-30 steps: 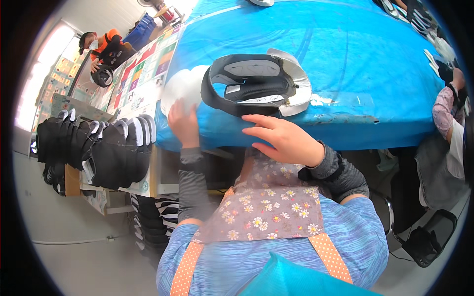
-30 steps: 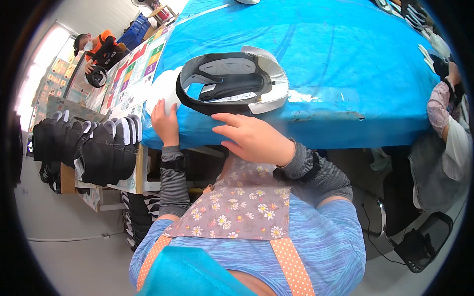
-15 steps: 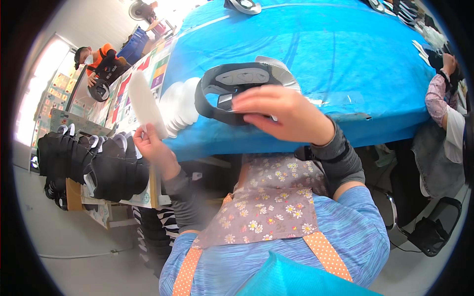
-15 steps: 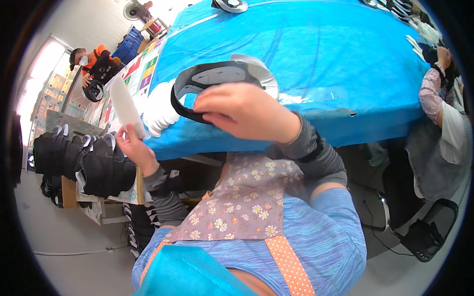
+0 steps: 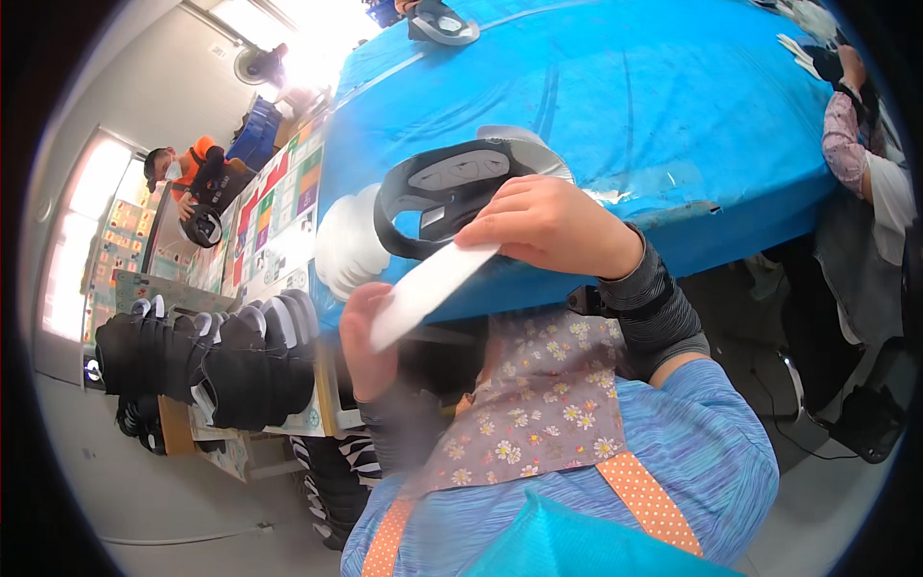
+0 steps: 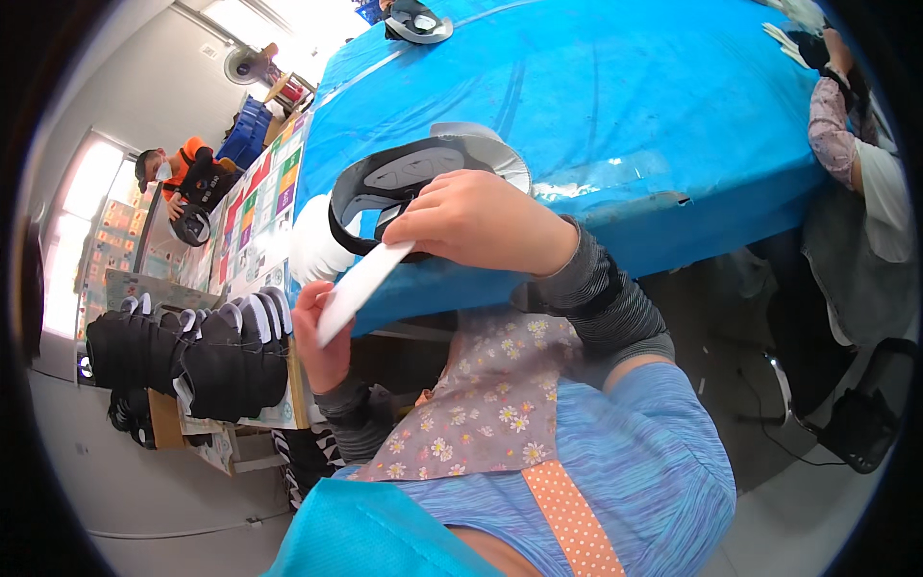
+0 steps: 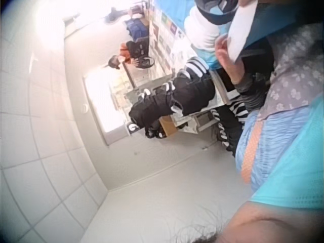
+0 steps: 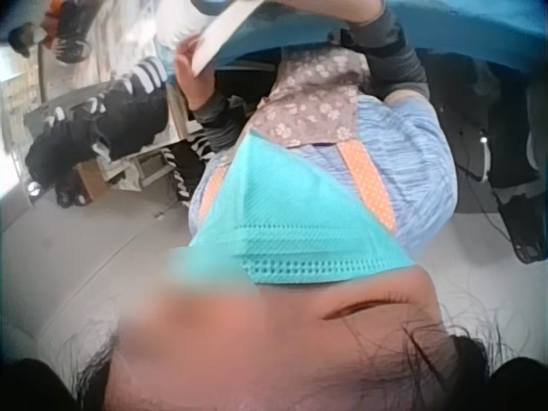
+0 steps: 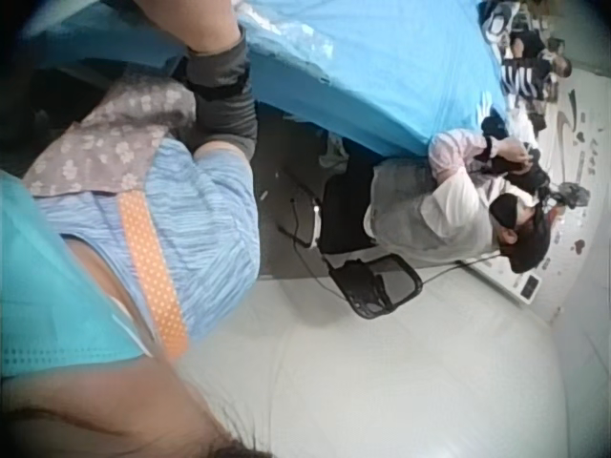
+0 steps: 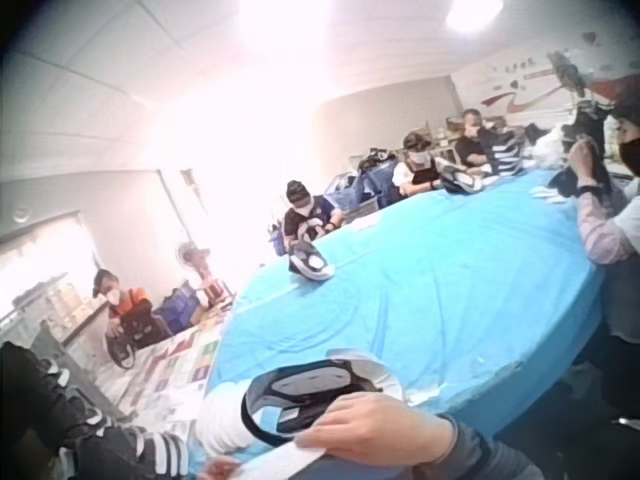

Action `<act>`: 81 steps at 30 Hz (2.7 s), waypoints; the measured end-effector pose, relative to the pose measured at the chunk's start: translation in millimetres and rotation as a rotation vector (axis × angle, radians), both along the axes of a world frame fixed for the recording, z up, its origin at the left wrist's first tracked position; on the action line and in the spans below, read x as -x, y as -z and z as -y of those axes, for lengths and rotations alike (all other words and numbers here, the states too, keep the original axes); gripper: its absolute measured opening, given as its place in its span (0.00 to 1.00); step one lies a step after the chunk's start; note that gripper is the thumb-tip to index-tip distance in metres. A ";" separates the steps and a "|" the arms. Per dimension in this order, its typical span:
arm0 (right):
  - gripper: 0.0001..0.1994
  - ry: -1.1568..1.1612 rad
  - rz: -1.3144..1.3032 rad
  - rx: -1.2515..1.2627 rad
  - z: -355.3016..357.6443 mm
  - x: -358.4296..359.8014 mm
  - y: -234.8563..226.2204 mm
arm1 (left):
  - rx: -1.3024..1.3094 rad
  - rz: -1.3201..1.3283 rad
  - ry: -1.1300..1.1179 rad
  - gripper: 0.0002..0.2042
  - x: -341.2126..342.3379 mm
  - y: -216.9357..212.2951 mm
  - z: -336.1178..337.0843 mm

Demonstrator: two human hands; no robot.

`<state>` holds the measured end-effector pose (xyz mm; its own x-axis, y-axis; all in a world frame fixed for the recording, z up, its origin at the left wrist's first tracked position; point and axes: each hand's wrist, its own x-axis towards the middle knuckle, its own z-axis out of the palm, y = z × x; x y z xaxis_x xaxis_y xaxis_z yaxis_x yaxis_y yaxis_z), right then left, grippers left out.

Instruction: The person attaches white foam inserts to the interior of black shoe uppers by hand, pressing them down and folding the top edge of the material over the foam. They repeat this for multiple uppers, placing them in a stack on the left when finished.

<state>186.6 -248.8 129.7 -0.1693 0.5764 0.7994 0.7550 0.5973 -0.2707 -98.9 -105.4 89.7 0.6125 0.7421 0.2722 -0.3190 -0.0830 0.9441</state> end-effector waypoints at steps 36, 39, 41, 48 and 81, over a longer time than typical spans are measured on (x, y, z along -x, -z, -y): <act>0.30 0.128 -0.462 0.410 -1.4 47.9 -0.2 | -1.381 -0.113 -0.407 0.38 -72.8 -8.4 18.4; 0.32 0.116 -0.617 0.151 -6.4 27.5 4.6 | -1.155 0.143 -0.287 0.44 -79.2 -5.1 -9.1; 0.31 0.215 -0.651 0.124 -4.6 13.3 5.6 | -0.810 -0.066 -0.414 0.44 -86.3 -12.0 -22.9; 0.37 0.284 -0.668 0.041 -2.7 -2.7 7.2 | -0.370 -0.412 -0.267 0.39 -86.8 18.3 -51.4; 0.36 0.205 -0.424 0.407 -52.5 81.8 67.6 | -0.127 -0.344 -0.025 0.54 -32.3 8.6 -29.7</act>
<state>104.8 -196.3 62.0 0.2614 0.8360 0.4824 0.6201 0.2375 -0.7477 -66.6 -75.8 81.1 0.6664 0.7315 0.1440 0.0193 -0.2100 0.9775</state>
